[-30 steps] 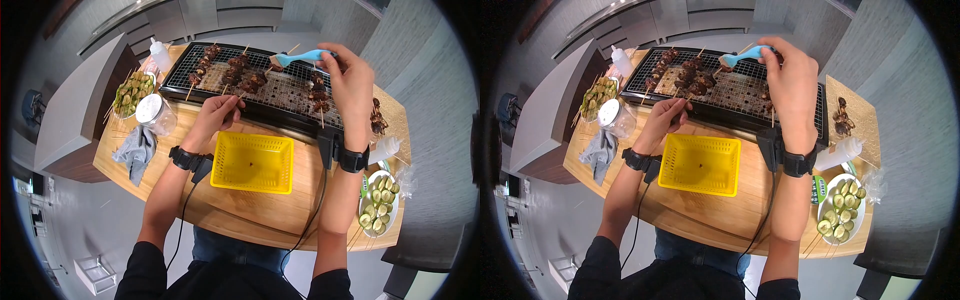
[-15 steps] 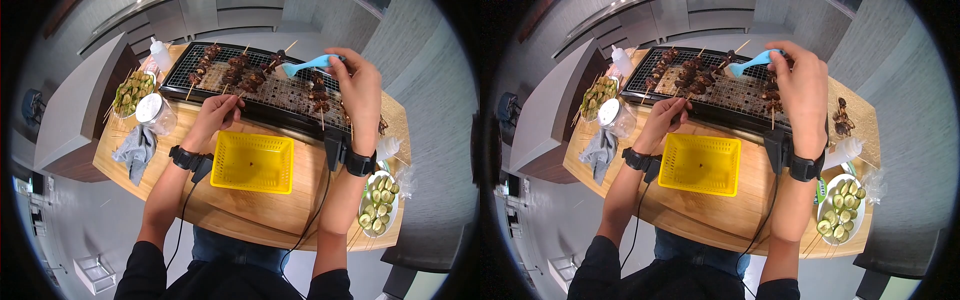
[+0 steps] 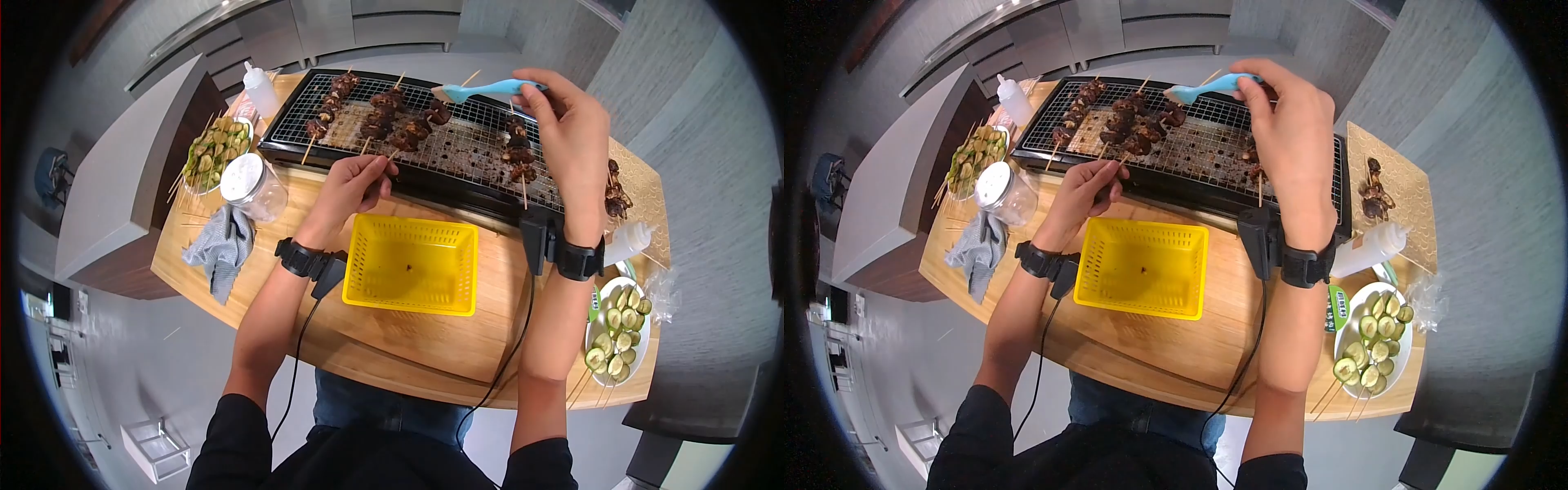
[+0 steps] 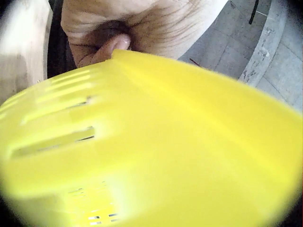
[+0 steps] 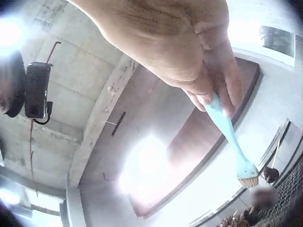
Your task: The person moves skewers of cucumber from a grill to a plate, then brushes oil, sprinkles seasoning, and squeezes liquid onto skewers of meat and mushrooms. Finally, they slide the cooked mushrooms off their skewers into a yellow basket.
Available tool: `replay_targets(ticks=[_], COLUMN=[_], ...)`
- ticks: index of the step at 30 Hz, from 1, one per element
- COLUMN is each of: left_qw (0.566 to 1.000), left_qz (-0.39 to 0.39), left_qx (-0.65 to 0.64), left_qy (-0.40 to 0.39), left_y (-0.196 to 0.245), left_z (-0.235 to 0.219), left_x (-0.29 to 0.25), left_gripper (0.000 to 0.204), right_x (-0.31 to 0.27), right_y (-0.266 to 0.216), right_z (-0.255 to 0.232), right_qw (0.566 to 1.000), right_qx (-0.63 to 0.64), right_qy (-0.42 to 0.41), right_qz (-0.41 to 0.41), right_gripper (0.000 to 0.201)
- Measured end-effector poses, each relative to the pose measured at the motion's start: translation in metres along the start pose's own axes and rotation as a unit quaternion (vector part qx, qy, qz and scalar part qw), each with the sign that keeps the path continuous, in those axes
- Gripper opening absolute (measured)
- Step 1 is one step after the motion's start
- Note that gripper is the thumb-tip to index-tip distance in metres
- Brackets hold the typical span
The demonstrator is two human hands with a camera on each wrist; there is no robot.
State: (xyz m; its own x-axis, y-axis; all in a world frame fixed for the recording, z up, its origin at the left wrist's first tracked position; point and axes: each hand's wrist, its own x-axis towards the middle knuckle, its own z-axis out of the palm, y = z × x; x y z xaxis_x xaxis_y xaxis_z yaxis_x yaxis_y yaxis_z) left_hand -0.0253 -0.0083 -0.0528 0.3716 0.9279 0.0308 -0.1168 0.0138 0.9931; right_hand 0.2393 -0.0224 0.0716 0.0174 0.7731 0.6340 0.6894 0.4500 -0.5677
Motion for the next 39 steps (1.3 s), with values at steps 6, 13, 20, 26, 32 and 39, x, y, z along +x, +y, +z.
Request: replay_targets(ticks=[6,13,20,26,32,39], left_qw=[1.000,1.000,1.000,1.000,1.000,1.000], left_qz=[0.000,0.000,0.001,-0.006,0.002,0.002], left_qx=[-0.003,0.003,0.012,0.018,0.014,0.018], left_qy=[0.000,0.005,0.005,0.015,0.004,0.009], left_y=[-0.001,0.001,0.001,0.000,0.001,0.000], left_z=[-0.001,0.000,0.001,0.000,-0.001,-0.001], left_x=[0.000,-0.001,0.000,0.001,0.000,0.000], left_gripper=[0.031,0.030,0.029,0.029,0.027,0.028], right_x=[-0.001,0.001,0.006,0.005,0.004,0.004], right_y=[-0.002,0.013,0.027,0.030,0.030,0.027], right_z=[0.001,-0.004,0.002,0.003,0.000,-0.003], right_qw=[0.999,0.999,0.994,0.996,0.996,0.995], right_qx=[-0.046,0.003,0.040,0.011,-0.015,-0.018], right_qy=[-0.027,0.037,0.102,0.087,0.086,0.097], right_qz=[0.003,0.012,0.017,0.016,0.013,0.021], right_gripper=[0.018,0.016,0.018,0.017,0.017,0.017])
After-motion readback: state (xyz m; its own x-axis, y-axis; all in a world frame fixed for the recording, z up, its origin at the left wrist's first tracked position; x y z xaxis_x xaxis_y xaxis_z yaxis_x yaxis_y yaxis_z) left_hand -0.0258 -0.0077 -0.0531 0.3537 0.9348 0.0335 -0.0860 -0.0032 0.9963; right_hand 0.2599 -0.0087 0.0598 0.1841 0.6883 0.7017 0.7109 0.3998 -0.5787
